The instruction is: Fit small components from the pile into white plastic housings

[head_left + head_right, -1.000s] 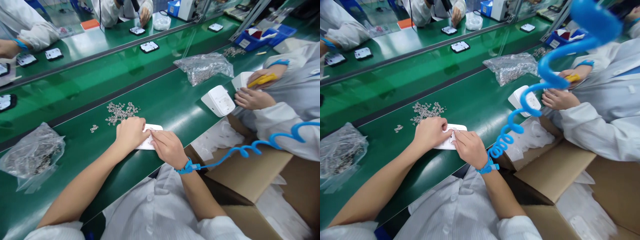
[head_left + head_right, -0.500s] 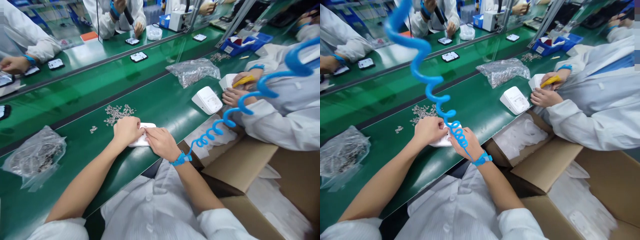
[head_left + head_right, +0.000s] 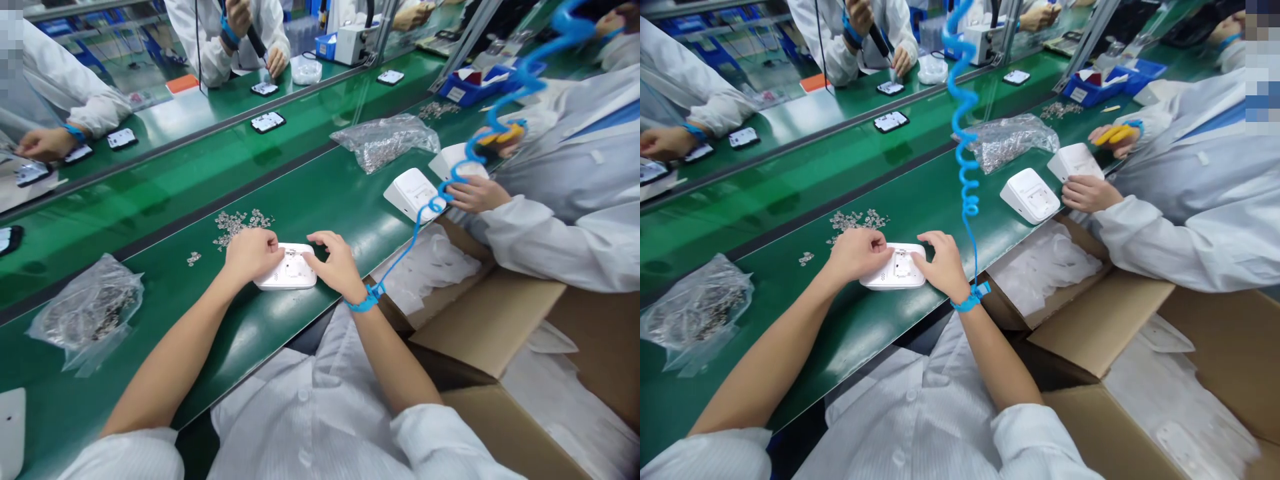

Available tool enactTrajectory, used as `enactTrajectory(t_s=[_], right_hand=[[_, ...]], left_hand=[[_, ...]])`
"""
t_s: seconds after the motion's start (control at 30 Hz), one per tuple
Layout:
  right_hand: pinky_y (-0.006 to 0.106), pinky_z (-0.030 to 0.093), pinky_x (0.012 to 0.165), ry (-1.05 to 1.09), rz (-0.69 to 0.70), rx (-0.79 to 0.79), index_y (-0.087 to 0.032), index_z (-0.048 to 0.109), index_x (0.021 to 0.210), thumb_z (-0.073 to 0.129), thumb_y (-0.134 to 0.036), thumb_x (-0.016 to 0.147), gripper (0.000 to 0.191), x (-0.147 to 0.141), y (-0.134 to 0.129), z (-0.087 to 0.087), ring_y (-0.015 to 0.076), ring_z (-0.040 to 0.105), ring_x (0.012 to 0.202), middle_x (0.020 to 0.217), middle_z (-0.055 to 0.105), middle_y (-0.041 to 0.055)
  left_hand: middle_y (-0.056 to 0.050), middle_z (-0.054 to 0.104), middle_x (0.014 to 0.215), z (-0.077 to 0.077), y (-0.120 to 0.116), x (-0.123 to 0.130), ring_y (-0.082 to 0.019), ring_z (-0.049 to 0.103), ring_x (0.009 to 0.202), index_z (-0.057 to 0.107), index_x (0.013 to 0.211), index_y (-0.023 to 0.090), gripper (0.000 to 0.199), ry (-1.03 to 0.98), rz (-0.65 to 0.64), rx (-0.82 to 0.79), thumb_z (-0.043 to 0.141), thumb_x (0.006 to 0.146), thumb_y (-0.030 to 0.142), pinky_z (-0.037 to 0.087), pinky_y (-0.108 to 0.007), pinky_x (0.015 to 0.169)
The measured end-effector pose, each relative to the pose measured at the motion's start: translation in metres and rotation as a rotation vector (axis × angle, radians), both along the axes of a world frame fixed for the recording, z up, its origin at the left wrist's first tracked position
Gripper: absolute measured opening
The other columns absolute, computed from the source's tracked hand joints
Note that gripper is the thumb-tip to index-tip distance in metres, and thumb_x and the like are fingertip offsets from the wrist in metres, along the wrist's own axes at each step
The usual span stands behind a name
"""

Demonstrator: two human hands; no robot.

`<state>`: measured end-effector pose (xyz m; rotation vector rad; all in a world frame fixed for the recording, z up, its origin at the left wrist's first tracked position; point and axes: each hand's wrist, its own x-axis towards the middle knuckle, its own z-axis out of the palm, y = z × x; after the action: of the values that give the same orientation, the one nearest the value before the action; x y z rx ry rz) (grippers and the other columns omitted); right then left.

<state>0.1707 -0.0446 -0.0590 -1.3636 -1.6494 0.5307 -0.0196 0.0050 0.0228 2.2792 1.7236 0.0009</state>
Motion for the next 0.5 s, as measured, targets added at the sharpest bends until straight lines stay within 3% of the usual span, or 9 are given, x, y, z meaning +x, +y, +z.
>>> enactTrajectory(t_s=[0.1, 0.3, 0.5], right_hand=[[0.047, 0.048, 0.102, -0.07, 0.096, 0.031, -0.019, 0.071, 0.11, 0.07, -0.018, 0.076, 0.034, -0.011, 0.01, 0.001, 0.0276, 0.06, 0.112, 0.119, 0.069, 0.0093], [0.047, 0.046, 0.104, -0.086, 0.008, 0.077, -0.015, 0.076, 0.103, 0.068, -0.012, 0.073, 0.031, -0.026, 0.013, -0.005, 0.0291, 0.056, 0.113, 0.117, 0.067, 0.0121], [0.05, 0.04, 0.109, -0.072, 0.085, 0.035, -0.019, 0.076, 0.098, 0.067, -0.009, 0.074, 0.028, -0.017, 0.015, -0.006, 0.0286, 0.058, 0.122, 0.125, 0.07, 0.008]], left_hand=[[-0.005, 0.074, 0.08, 0.0, -0.002, 0.0, -0.024, 0.068, 0.082, 0.067, 0.072, 0.023, 0.02, 0.014, -0.005, 0.017, 0.057, 0.08, 0.038, 0.045, -0.032, 0.069], [-0.005, 0.074, 0.081, 0.002, -0.005, 0.001, -0.026, 0.068, 0.085, 0.069, 0.074, 0.024, 0.02, 0.023, -0.002, 0.006, 0.055, 0.081, 0.037, 0.047, -0.034, 0.072], [-0.006, 0.073, 0.083, 0.002, -0.009, 0.008, -0.026, 0.068, 0.084, 0.066, 0.073, 0.023, 0.022, 0.084, -0.005, 0.017, 0.052, 0.082, 0.036, 0.044, -0.033, 0.067]])
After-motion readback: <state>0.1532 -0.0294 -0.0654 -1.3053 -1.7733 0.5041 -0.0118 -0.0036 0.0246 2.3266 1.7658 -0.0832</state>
